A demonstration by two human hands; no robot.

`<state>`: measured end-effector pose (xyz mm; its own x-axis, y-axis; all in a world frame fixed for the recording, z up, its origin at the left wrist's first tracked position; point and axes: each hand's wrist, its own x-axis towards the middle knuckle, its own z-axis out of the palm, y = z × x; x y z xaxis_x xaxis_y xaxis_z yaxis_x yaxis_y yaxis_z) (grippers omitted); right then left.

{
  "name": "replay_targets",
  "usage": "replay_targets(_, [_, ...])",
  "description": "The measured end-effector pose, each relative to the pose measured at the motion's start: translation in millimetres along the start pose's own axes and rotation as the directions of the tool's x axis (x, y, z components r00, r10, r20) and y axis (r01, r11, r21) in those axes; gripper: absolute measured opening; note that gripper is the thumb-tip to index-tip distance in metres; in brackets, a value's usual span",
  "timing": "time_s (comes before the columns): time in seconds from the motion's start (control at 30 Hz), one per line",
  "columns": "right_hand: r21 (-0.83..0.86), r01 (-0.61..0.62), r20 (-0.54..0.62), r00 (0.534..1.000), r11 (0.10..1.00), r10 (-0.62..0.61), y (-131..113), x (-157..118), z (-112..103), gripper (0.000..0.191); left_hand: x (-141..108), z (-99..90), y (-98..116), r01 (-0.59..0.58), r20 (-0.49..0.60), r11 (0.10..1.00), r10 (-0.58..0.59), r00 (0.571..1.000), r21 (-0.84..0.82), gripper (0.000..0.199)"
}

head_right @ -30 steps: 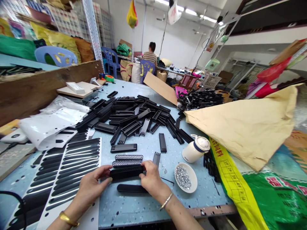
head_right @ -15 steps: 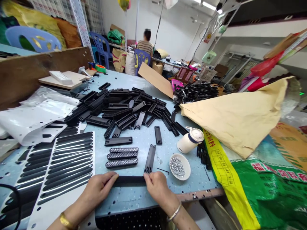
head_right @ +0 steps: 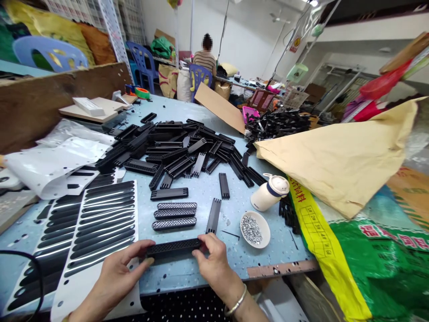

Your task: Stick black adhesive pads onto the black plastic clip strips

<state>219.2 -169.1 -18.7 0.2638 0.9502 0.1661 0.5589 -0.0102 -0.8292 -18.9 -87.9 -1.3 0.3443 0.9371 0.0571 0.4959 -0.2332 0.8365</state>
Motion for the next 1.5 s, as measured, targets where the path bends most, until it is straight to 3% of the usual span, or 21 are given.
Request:
replay_targets(0.13, [-0.318,0.164,0.040,0.986,0.934,-0.160,-6,14,7,0.020,11,0.0,-11,-0.159,-0.020,0.963,0.167,0.986,0.218,0.026])
replay_targets(0.27, [-0.422,0.210,0.076,0.978,0.882,-0.196,-6,26,4,0.023,22,3.6,-23,-0.195,-0.062,0.921,0.229,0.972,0.338,0.025])
replay_targets(0.37, [-0.506,0.133,0.007,0.989,0.852,-0.150,-2,34,-14,0.022,22,4.7,-29,-0.167,-0.104,0.930,0.212,0.972,0.327,0.022])
replay_targets(0.47, [-0.555,-0.022,-0.065,0.998,0.832,-0.017,3,46,-32,0.028,17,4.6,-27,-0.203,-0.135,0.929,0.254,0.958,0.311,0.019])
replay_targets(0.6, [-0.381,-0.181,-0.096,0.983,0.907,0.156,10,65,-38,0.033,10,6.9,-13,-0.278,-0.177,0.921,0.332,0.926,0.274,0.018])
replay_targets(0.73, [-0.238,-0.236,-0.149,0.967,0.942,0.205,15,71,-42,0.034,1,12.8,-1,-0.292,-0.199,0.941,0.323,0.925,0.173,0.021])
replay_targets(0.83, [-0.104,-0.228,-0.107,0.970,0.968,0.217,11,58,-56,0.034,-3,16.2,4,-0.266,-0.204,0.962,0.274,0.940,0.066,0.021])
replay_targets(0.93, [0.091,-0.193,-0.015,0.981,0.977,0.195,-6,35,-67,0.031,3,13.7,14,-0.252,-0.147,0.967,0.244,0.958,-0.037,0.027])
replay_targets(1.07, [0.377,-0.277,0.250,0.949,0.884,0.191,-32,10,-60,0.028,17,2.4,36,-0.207,0.032,0.973,0.211,0.977,-0.100,0.040])
replay_targets(1.2, [0.347,-0.366,0.429,0.881,0.863,0.201,-39,2,-32,0.028,17,-7.5,34,-0.250,0.214,0.968,0.247,0.945,-0.013,0.030])
replay_targets(1.3, [0.236,-0.271,0.315,0.930,0.933,0.190,-28,0,-12,0.020,8,-7.5,11,-0.291,0.227,0.951,0.261,0.938,0.109,0.021])
replay_targets(1.4, [0.035,-0.041,0.098,0.994,0.999,0.037,-11,-2,4,0.030,4,0.6,-15,-0.314,0.138,0.931,0.292,0.946,0.185,0.021])
replay_targets(1.5, [-0.133,0.136,-0.014,0.990,0.982,-0.139,7,-2,17,0.031,6,11.7,-30,-0.297,0.037,0.927,0.296,0.954,0.231,0.015])
